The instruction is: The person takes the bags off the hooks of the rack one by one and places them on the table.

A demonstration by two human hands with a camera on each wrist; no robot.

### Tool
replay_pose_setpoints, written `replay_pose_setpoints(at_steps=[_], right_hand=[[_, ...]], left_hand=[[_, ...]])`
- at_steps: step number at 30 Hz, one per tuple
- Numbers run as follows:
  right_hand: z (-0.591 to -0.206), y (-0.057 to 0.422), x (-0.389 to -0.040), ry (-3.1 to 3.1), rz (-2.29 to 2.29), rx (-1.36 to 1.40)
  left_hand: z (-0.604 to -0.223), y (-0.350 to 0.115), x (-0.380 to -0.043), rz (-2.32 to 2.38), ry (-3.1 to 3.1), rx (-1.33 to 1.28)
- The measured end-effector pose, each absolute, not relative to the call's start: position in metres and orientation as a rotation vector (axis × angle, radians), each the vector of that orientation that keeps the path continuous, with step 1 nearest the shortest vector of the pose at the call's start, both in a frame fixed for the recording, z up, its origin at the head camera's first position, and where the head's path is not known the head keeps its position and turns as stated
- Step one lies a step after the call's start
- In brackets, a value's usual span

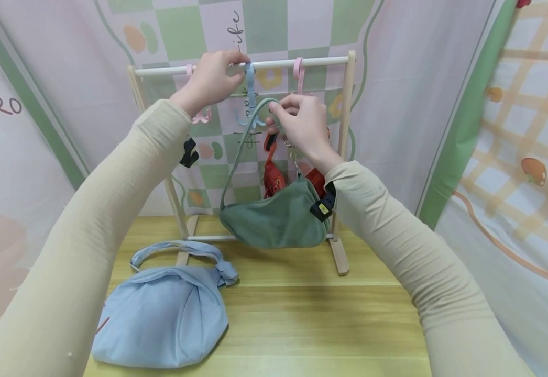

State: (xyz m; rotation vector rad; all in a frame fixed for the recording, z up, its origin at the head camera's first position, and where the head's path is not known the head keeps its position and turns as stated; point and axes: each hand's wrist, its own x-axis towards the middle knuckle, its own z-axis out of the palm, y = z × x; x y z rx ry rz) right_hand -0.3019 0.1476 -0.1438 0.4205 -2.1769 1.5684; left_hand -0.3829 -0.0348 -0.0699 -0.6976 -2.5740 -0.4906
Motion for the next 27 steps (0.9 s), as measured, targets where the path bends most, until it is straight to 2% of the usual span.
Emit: replay_pose_setpoints(at_steps=[13,27], right_hand=[[-0.153,0.149,-0.292,-2.177,1.535,0.442],[-0.161,0.154,-0.284,-2.182,1.457,0.498]], left_hand=[[-0.079,-0.038,-0.375,-0.489,-2.521,-0.695],[-0.1,-0.041,-0.358,-0.569,-2.395,-0.816]])
